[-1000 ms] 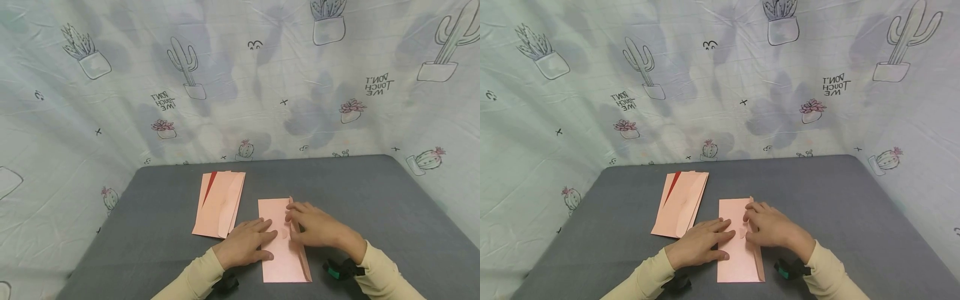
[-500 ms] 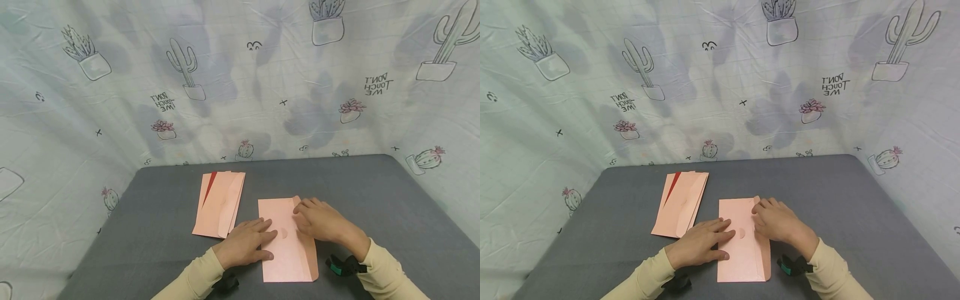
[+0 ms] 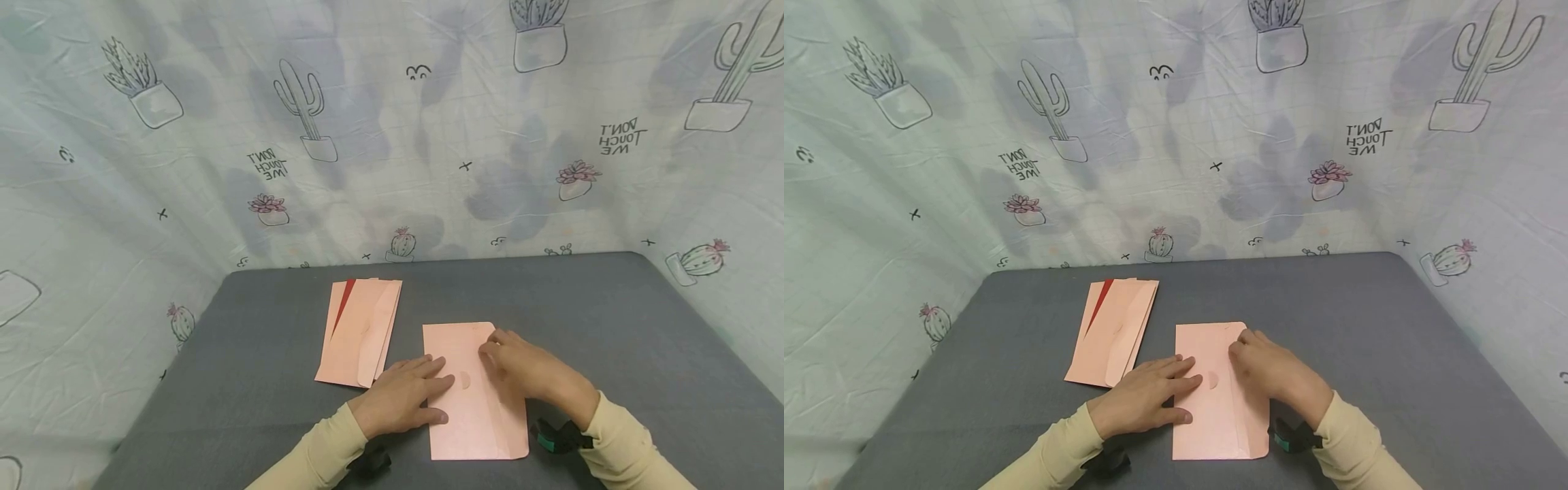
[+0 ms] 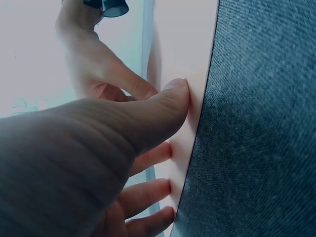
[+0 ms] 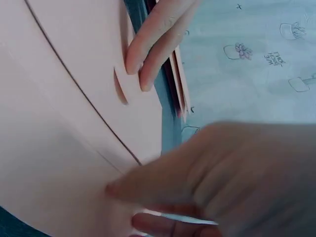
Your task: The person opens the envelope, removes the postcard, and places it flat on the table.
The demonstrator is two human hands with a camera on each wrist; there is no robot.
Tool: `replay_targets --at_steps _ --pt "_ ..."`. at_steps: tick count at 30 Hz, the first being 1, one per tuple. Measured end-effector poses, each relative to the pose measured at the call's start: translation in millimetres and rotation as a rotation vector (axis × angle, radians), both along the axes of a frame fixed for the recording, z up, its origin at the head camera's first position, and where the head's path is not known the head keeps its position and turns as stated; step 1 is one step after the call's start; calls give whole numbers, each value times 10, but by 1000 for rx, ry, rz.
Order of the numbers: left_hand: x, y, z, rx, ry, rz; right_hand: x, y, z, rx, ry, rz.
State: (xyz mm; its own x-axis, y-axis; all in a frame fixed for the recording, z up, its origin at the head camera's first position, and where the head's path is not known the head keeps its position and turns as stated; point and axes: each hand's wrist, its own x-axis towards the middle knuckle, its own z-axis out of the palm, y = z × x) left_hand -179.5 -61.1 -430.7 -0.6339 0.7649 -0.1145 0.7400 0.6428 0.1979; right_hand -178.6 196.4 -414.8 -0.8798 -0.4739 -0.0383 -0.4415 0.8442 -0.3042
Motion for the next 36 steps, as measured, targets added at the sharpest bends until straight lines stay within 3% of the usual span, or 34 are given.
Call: replay_targets --at_steps 8,15,26,31,36 --pt "1 -10 31 -22 -38 4 -63 28 -72 -88 39 31" --pt "-5 -39 49 -1 -129 74 -95 67 -63 -136 -61 11" --pt "-12 -36 47 -8 -128 105 -121 39 -88 -147 -40 -44" --pt "-13 -33 43 -21 -122 102 -160 99 -80 -216 -74 15" --pt "-4 -31 46 -32 -125 106 -190 125 -78 -282 -164 94"
